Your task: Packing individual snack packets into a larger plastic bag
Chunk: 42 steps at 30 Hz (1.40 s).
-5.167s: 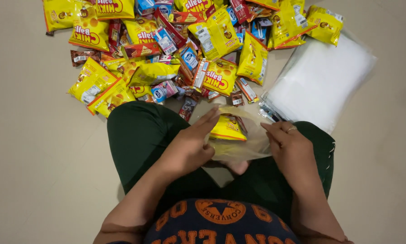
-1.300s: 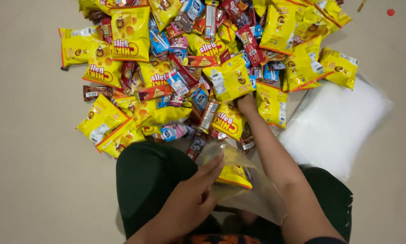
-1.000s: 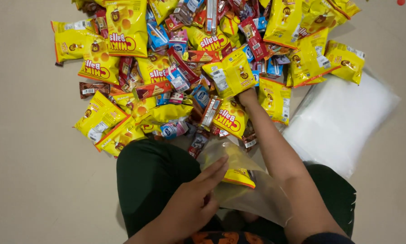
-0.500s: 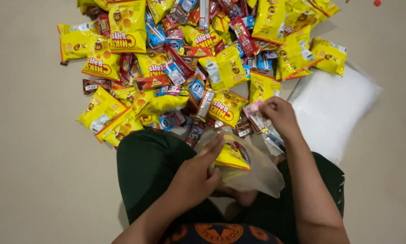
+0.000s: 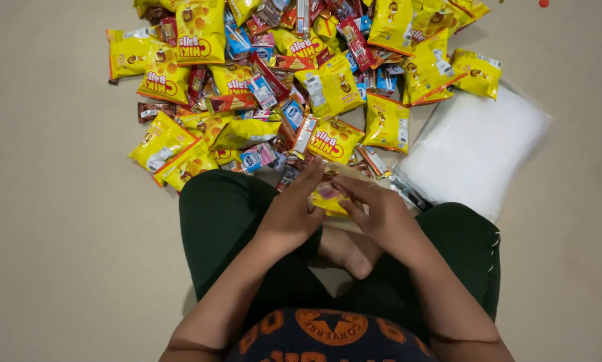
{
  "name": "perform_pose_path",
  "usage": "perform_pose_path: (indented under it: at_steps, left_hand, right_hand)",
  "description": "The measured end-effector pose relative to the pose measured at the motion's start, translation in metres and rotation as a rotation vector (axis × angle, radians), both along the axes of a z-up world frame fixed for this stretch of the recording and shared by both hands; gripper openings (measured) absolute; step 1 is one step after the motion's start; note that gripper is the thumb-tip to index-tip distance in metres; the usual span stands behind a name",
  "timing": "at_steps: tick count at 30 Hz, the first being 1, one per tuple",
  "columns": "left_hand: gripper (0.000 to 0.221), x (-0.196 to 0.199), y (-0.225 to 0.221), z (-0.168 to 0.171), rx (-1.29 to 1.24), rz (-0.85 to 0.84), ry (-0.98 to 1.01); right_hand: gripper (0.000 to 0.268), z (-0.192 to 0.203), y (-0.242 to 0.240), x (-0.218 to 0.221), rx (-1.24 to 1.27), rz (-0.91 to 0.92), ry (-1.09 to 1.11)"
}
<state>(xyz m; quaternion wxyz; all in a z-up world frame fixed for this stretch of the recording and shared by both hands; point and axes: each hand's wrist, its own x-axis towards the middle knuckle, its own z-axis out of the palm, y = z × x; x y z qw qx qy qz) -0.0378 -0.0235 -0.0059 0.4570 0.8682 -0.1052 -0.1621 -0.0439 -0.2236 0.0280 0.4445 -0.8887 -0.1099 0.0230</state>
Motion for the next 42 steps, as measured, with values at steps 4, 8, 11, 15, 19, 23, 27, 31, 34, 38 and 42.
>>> perform_pose_path:
  at_steps: [4, 8, 11, 15, 19, 23, 27, 31, 34, 38, 42]
  left_hand:
    - [0.073, -0.004, 0.004, -0.009, 0.021, -0.016, -0.060]
    - [0.072, -0.004, 0.006, -0.029, -0.014, -0.002, -0.094]
    - [0.071, -0.002, 0.009, -0.020, -0.046, 0.007, -0.149]
    - [0.065, 0.004, 0.008, -0.039, -0.077, 0.046, -0.186]
    - [0.059, 0.014, 0.006, -0.028, -0.092, 0.056, -0.163]
    - [0.044, 0.030, 0.000, -0.040, -0.187, 0.138, -0.333]
    - [0.042, 0.052, 0.000, -0.050, -0.293, 0.224, -0.104]
    - [0.050, 0.049, 0.018, -0.040, -0.623, 0.428, -0.136]
    - [0.055, 0.050, 0.031, -0.074, -0.659, 0.614, -0.102]
    - [0.058, 0.049, 0.018, -0.139, -0.579, 0.645, -0.015]
    - [0.049, 0.059, -0.028, -0.269, -0.510, 0.434, 0.127]
  right_hand:
    - [0.044, -0.001, -0.027, -0.014, -0.014, -0.021, -0.038]
    - [0.034, 0.003, -0.091, -0.016, 0.196, -0.251, -0.148]
    - [0.043, -0.006, -0.128, -0.025, 0.110, -0.303, -0.006]
    - [0.080, -0.046, -0.113, -0.022, -0.303, -0.170, 0.309]
    - [0.114, -0.160, -0.113, 0.001, -0.046, 0.019, 0.281]
    - [0.070, -0.242, -0.109, 0.034, 0.049, 0.073, 0.072]
    - [0.040, -0.316, -0.104, 0.077, 0.114, 0.116, -0.094]
    - [0.031, -0.288, -0.093, 0.087, 0.152, 0.042, -0.141]
    - [0.044, -0.205, -0.095, 0.065, 0.104, -0.251, 0.093]
    - [0.048, -0.203, -0.165, 0.053, 0.774, -0.919, 0.229]
    - [0.065, -0.170, -0.273, -0.018, 0.945, -1.225, 0.007]
